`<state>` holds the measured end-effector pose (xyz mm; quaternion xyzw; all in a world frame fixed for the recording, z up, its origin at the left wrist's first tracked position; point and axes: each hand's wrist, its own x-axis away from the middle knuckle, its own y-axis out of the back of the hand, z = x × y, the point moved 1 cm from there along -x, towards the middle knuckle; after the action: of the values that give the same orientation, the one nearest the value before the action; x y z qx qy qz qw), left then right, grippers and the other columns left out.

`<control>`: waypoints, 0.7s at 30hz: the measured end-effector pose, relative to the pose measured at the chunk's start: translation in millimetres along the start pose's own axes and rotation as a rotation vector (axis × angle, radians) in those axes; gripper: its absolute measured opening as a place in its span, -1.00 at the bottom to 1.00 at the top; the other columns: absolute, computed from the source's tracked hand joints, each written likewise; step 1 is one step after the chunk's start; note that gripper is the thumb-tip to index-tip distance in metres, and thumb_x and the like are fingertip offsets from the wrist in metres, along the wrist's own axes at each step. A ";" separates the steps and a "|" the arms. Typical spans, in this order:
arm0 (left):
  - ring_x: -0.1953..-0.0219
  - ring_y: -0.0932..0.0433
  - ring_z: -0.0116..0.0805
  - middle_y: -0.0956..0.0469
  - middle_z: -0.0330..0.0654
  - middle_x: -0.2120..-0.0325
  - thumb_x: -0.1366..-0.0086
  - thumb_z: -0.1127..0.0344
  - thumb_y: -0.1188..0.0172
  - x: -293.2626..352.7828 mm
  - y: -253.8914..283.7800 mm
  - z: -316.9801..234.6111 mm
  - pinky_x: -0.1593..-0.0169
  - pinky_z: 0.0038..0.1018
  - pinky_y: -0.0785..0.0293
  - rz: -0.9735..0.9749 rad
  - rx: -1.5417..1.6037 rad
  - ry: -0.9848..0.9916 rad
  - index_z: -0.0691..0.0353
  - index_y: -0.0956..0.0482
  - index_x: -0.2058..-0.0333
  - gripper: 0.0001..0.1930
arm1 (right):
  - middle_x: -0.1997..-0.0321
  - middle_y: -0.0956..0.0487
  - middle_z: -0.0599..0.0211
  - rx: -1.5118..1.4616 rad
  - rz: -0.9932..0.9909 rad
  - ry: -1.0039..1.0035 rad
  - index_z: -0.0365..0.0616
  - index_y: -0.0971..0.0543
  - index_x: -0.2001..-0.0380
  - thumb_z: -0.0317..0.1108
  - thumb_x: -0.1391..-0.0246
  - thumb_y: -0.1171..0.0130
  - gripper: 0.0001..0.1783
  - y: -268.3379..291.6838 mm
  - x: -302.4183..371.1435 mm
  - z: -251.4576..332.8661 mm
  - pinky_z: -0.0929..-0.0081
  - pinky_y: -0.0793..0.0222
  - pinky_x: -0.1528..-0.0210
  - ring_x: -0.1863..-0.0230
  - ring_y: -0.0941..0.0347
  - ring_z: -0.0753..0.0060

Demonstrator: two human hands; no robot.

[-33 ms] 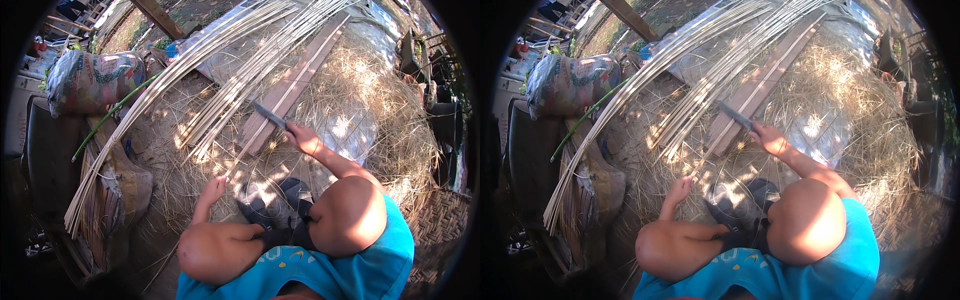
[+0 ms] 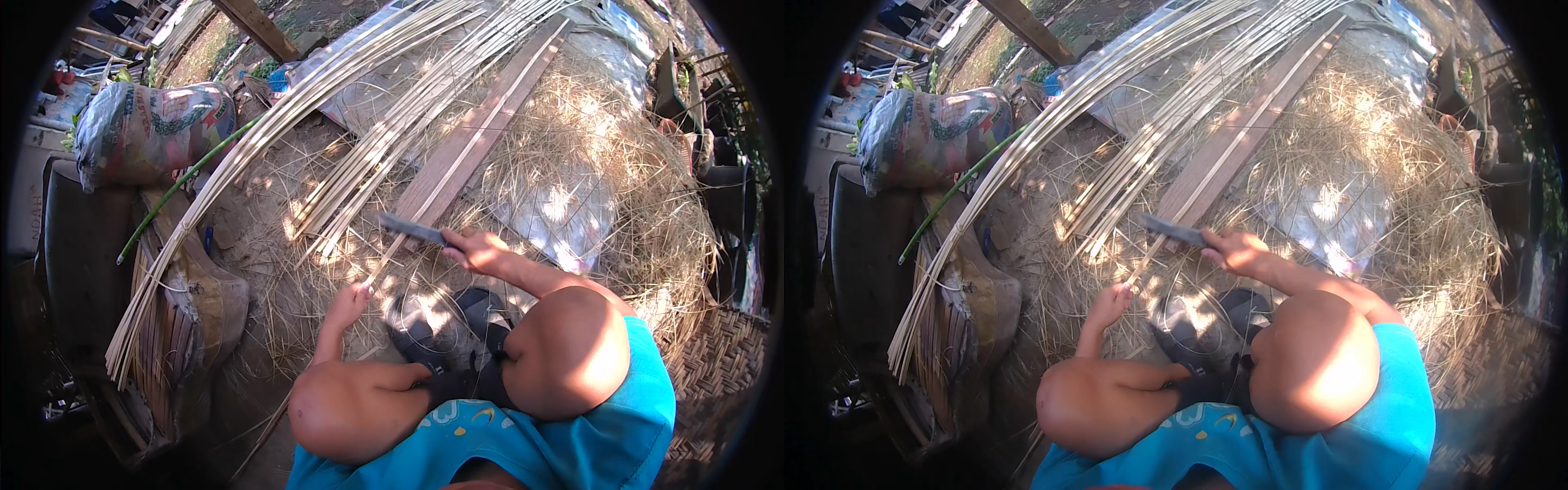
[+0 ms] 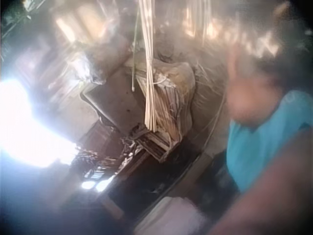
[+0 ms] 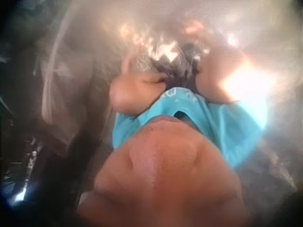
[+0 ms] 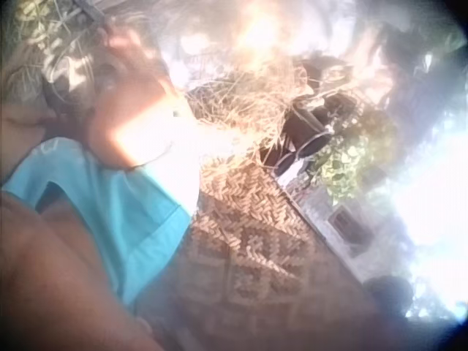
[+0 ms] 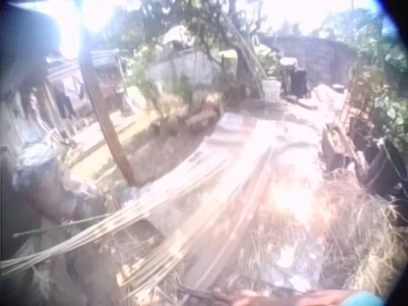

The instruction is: The person sits on the ground and uses a knife to split long bamboo strips into thinner pieces. They repeatedly position each strip on a wooden block and draw the knife along its length to separate it.

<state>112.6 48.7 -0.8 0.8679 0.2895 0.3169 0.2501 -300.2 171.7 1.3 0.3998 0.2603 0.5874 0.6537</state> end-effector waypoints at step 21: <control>0.60 -0.32 -0.36 -0.40 0.03 0.69 -0.45 0.04 -0.11 91.8 45.0 68.2 0.46 -0.24 -0.29 -0.118 -0.028 0.318 0.43 -0.55 0.47 -0.51 | 0.19 -0.66 -0.14 0.264 -0.138 -0.287 0.07 -0.53 -0.16 0.11 -0.39 0.03 -0.51 69.5 -23.3 -109.4 -0.04 -0.51 0.00 0.15 -0.63 -0.21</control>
<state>233.4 60.5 18.2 0.7846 0.3713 0.4392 0.2314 -431.7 172.0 -3.7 0.5427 0.2661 0.4390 0.6648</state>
